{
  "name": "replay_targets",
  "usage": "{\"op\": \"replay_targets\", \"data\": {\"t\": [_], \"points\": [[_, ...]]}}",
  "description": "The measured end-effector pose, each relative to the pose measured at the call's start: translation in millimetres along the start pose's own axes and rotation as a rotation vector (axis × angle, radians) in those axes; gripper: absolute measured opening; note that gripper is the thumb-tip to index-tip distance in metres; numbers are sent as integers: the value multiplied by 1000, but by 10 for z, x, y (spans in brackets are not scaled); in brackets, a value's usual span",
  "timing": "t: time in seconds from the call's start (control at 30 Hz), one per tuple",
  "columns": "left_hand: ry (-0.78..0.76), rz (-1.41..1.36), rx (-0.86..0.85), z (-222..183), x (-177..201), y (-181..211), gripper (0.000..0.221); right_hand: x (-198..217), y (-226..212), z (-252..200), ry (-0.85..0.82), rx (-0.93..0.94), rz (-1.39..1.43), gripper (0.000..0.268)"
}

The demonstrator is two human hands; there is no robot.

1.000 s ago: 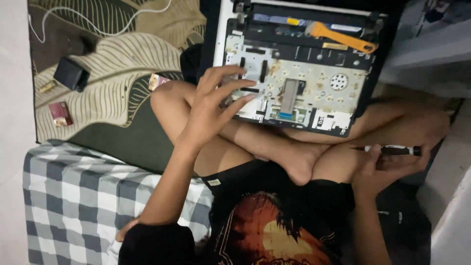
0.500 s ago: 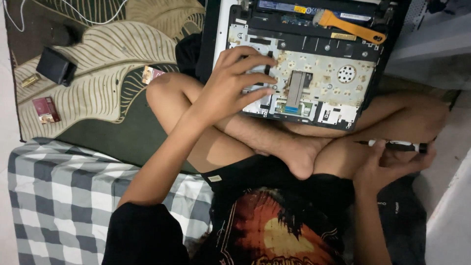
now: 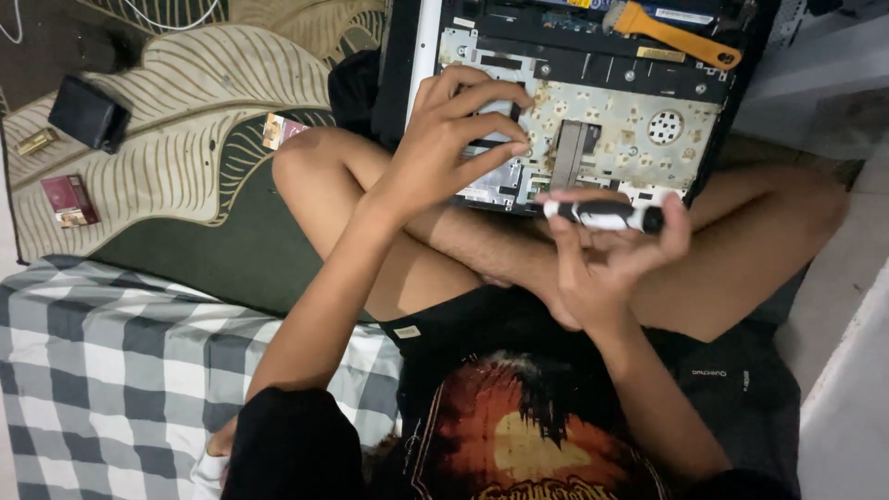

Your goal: Removing internal screws from a laptop chassis using a manual screwdriver.

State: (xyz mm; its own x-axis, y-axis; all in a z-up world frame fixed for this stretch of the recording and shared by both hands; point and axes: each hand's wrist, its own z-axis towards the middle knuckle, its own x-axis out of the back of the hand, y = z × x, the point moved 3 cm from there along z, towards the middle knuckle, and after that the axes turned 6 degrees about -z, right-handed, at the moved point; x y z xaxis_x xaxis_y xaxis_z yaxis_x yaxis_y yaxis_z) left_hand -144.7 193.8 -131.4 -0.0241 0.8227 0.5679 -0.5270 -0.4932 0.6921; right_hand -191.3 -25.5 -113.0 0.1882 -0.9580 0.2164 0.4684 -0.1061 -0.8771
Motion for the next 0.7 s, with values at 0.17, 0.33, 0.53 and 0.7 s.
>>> {"op": "replay_targets", "data": {"t": [0.17, 0.33, 0.53, 0.7], "points": [[5, 1, -2, -9, 12, 3, 14, -62, -2, 141, -82, 6, -61, 75], [9, 6, -14, -11, 8, -20, 14, 14, -140, 101, -88, 23, -46, 66], [1, 28, -38, -11, 11, -20, 16, 97, -2, 265, -25, -204, 74, 62], [0, 16, -16, 9, 27, 22, 18, 197, 339, 437, 59, -223, 294, 69]]}}
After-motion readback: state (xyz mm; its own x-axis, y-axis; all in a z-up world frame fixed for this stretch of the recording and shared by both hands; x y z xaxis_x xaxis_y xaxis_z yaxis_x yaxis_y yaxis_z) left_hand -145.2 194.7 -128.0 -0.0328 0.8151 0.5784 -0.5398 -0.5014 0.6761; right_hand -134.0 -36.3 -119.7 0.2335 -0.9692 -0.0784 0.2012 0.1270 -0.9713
